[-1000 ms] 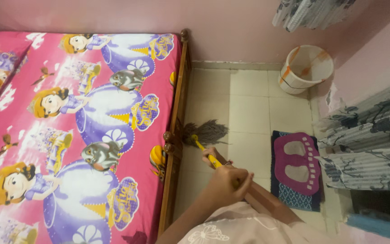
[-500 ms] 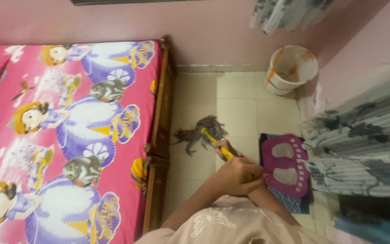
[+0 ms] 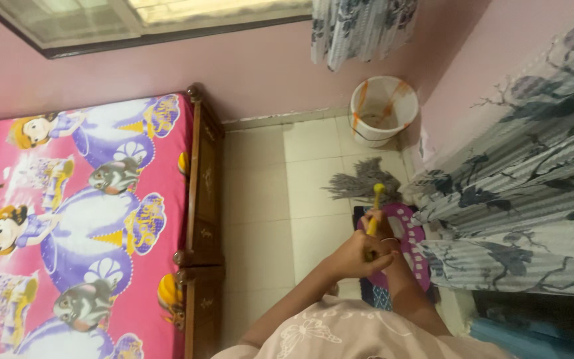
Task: The person cleans the floor by hand using a mop, moving it across the tiles in a bedroom.
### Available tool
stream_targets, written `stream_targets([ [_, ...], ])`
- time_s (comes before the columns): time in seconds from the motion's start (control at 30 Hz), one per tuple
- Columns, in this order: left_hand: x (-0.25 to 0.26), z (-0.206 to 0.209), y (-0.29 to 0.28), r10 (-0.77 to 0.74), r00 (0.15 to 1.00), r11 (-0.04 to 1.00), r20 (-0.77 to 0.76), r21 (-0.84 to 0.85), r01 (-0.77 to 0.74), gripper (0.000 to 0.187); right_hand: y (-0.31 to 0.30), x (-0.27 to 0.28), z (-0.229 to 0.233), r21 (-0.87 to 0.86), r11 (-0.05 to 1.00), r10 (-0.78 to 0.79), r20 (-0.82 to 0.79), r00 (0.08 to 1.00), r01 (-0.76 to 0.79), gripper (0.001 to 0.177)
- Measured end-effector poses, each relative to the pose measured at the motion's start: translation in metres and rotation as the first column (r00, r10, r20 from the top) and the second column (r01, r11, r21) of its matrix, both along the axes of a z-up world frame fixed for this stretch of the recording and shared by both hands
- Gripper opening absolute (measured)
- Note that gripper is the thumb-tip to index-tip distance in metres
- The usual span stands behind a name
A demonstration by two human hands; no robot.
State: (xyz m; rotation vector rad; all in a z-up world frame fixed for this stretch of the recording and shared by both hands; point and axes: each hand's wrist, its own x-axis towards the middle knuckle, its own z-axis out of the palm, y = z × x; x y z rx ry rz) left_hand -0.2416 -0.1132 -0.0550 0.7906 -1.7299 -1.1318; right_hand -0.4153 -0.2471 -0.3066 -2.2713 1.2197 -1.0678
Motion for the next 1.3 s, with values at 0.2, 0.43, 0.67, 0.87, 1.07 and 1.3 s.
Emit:
stream_targets([
  [0.2, -0.032, -0.023, -0.041, -0.235, 0.970, 0.962, -0.067, -0.160, 0.222, 0.040, -0.016, -0.046, 0.008, 0.094, 0.988, -0.135, 0.106, 0.985, 0.126, 0.023],
  [0.43, -0.031, -0.022, -0.052, -0.172, 0.985, 0.984, -0.031, -0.041, 0.171, 0.031, -0.027, -0.037, 0.034, 0.071, 0.989, -0.127, -0.048, 0.991, 0.130, 0.018],
  [0.67, -0.004, -0.018, -0.063, 0.070, 0.997, 0.994, -0.026, 0.091, -0.067, 0.013, -0.041, 0.006, 0.023, 0.115, 0.974, -0.196, 0.006, 0.981, 0.194, 0.017],
  [0.87, 0.035, -0.009, -0.060, 0.136, 0.991, 0.991, 0.015, 0.006, -0.136, 0.028, -0.044, 0.053, 0.020, 0.233, 0.971, -0.080, 0.119, 0.990, 0.051, 0.020],
  [1.07, 0.079, 0.009, -0.044, 0.247, 0.967, 0.956, -0.059, -0.150, -0.253, 0.025, -0.046, 0.122, 0.002, 0.228, 0.964, 0.100, 0.166, 0.981, -0.136, 0.023],
  [1.3, 0.111, 0.021, -0.011, 0.465, 0.884, 0.879, -0.044, -0.098, -0.467, 0.027, -0.046, 0.215, -0.019, 0.193, 0.908, 0.319, 0.256, 0.913, -0.371, 0.011],
])
